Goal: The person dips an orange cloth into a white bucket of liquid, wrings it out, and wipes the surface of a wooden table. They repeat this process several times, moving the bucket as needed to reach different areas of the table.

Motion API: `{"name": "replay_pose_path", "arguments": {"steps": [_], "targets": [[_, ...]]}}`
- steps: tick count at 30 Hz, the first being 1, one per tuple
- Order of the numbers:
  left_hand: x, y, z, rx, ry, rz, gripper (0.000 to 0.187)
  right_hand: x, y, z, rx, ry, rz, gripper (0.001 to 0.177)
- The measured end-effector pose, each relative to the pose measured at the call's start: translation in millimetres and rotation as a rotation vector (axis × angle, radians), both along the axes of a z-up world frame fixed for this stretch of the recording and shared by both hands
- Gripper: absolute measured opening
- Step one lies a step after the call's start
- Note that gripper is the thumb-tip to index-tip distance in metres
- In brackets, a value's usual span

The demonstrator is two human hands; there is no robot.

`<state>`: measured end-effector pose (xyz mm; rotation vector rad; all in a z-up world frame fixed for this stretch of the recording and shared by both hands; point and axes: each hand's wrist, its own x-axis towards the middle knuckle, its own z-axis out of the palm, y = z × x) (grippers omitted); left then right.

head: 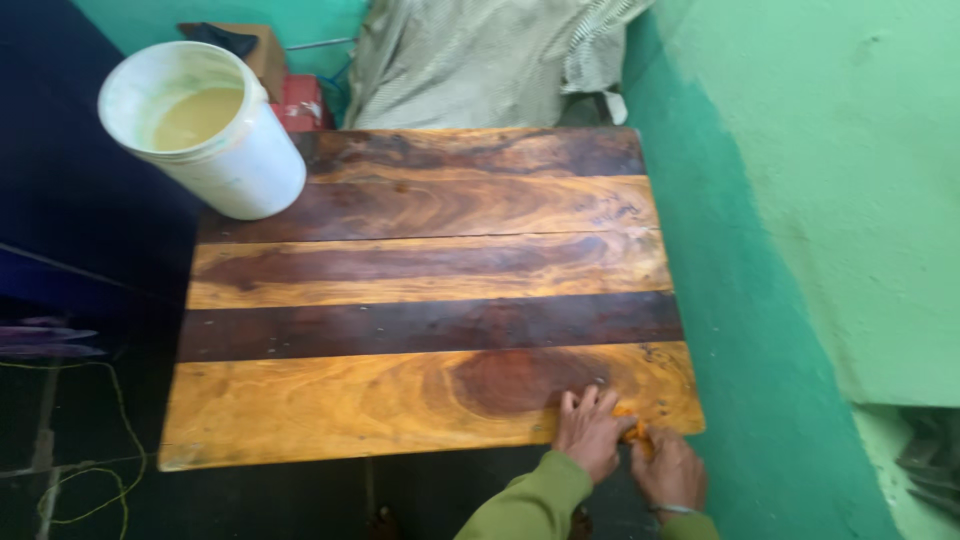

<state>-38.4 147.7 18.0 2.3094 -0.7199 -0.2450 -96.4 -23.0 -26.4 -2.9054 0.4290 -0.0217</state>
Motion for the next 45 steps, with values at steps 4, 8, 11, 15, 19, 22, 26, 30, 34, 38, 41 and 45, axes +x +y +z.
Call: {"name": "replay_pose_path", "arguments": {"steps": [4, 8, 11, 15, 19, 22, 26, 30, 34, 38, 41, 45], "targets": [[1.3, 118.1, 5.0, 0.035, -0.028, 0.021, 0.042, -3.1, 116.5, -10.8, 0.01, -0.096, 0.058, 0.022], [-1.8, 264.0, 12.1, 0.139, -0.085, 0.194, 0.039, 8.9, 264.3, 1.5, 0.144, -0.073, 0.304, 0.022], [-10.8, 381.5, 18.3, 0.255, -0.066, 0.368, 0.037, 24.7, 378.6, 3.4, 0.257, -0.227, 0.591, 0.016], [-32.7, 508.9, 22.8, 0.457, -0.048, 0.668, 0.052, 44.1, 524.8, 7.6, 0.297, -0.166, 0.785, 0.025], [-63.3, 565.8, 29.2, 0.464, 0.24, 0.954, 0.049, 51.3, 614.5, 37.6, 0.191, 0.014, 0.954, 0.029], [-79.1, 567.4, 22.2, 0.481, 0.354, 1.014, 0.051, 53.4, 621.0, 48.9, 0.16, -0.056, 1.003, 0.032], [-84.7, 521.5, -5.2, 0.442, 0.249, 1.026, 0.055, 56.3, 579.7, 39.3, 0.193, -0.088, 0.974, 0.056], [-65.0, 462.3, -34.9, 0.403, 0.049, 0.819, 0.057, 61.5, 502.7, 33.0, 0.242, -0.163, 0.82, 0.052], [-23.9, 393.2, -30.0, 0.232, 0.123, 0.641, 0.061, 82.4, 432.7, 51.6, 0.088, 0.118, 0.552, 0.049], [20.0, 357.0, -8.8, 0.34, 0.3, 0.507, 0.06, 106.9, 389.5, 62.9, 0.07, 0.137, 0.441, 0.033], [43.5, 349.2, -3.5, 0.334, 0.31, 0.523, 0.057, 136.0, 369.4, 58.3, 0.057, 0.044, 0.444, 0.037], [84.2, 340.3, -21.8, 0.141, 0.179, 0.575, 0.057, 184.6, 347.0, 58.7, 0.19, 0.044, 0.194, 0.037]]}}
